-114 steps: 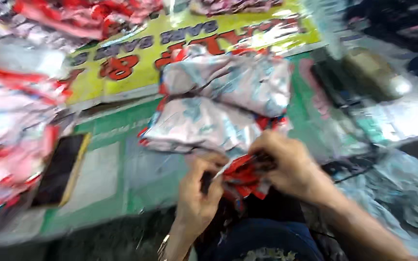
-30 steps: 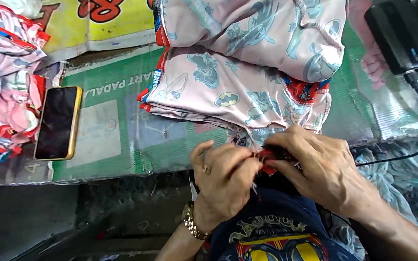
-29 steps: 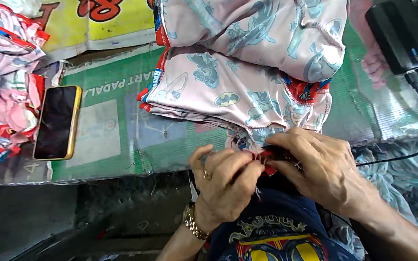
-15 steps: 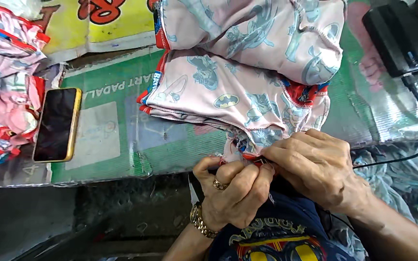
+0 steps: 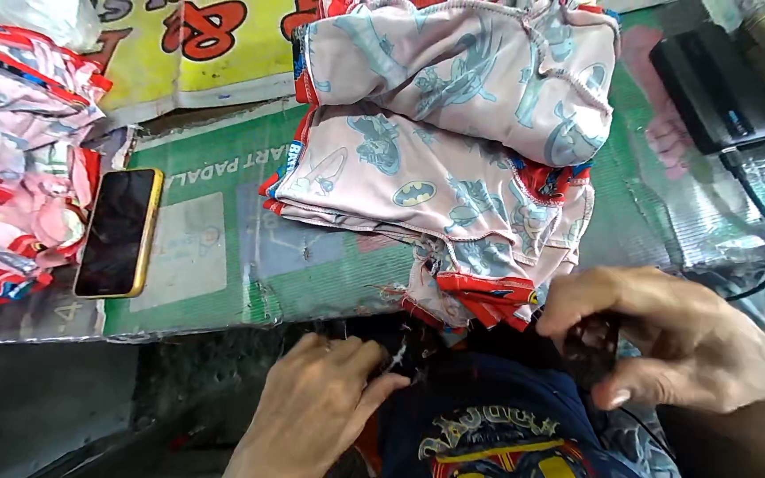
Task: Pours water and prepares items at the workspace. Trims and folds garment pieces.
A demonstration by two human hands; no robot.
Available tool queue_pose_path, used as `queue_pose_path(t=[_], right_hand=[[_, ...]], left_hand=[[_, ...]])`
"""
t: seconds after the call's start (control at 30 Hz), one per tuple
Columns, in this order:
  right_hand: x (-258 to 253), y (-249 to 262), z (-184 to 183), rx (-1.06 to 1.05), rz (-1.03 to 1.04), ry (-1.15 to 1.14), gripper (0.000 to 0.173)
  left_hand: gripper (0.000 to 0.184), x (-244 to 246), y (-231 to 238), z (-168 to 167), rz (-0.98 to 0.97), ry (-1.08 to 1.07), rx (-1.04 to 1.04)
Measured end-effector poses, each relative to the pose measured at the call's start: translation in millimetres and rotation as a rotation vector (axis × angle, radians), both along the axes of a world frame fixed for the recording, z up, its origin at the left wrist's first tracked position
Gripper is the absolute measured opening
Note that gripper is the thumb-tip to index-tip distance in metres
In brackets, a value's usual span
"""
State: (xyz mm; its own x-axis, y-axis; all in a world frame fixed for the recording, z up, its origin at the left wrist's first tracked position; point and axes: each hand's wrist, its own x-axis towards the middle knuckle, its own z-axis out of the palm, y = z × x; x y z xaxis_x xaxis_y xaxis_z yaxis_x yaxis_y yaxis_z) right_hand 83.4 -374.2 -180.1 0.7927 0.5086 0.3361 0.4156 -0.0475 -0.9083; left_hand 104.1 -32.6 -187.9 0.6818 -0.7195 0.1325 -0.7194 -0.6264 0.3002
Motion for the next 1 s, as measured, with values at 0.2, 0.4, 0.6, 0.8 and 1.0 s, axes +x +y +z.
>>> queue_pose_path(t=[0.2, 0.4, 0.6, 0.8, 1.0], right_hand=[[17.4, 40.4, -6.6, -0.323, -0.495, -0.222, 0.009], [18.9, 40.9, -20.5, -0.463, -0.523, -0.26, 0.013], [18.1, 40.1, -23.3, -0.463, -0.52, -0.331, 0.007], [15.2, 43.8, -23.6, -0.395, -0.564, -0.368, 0.01], [15.6, 45.6, -18.6, -0.215, -0.577, -0.251, 0.03]], left_hand=[[0.015, 8.3, -75.4, -0.3, 0.156, -0.174, -0.452], [0.016, 26.5, -100.0, -17.9, 0.165, -0.167, -0.395], [0.021, 25.8, -92.7, -23.1, 0.095, -0.14, -0.555], [0.009, 29.5, -103.0, -23.3, 0.168, -0.133, -0.699], [0.009, 32.3, -106.8, -16.6, 0.133, 0.042, -1.002]])
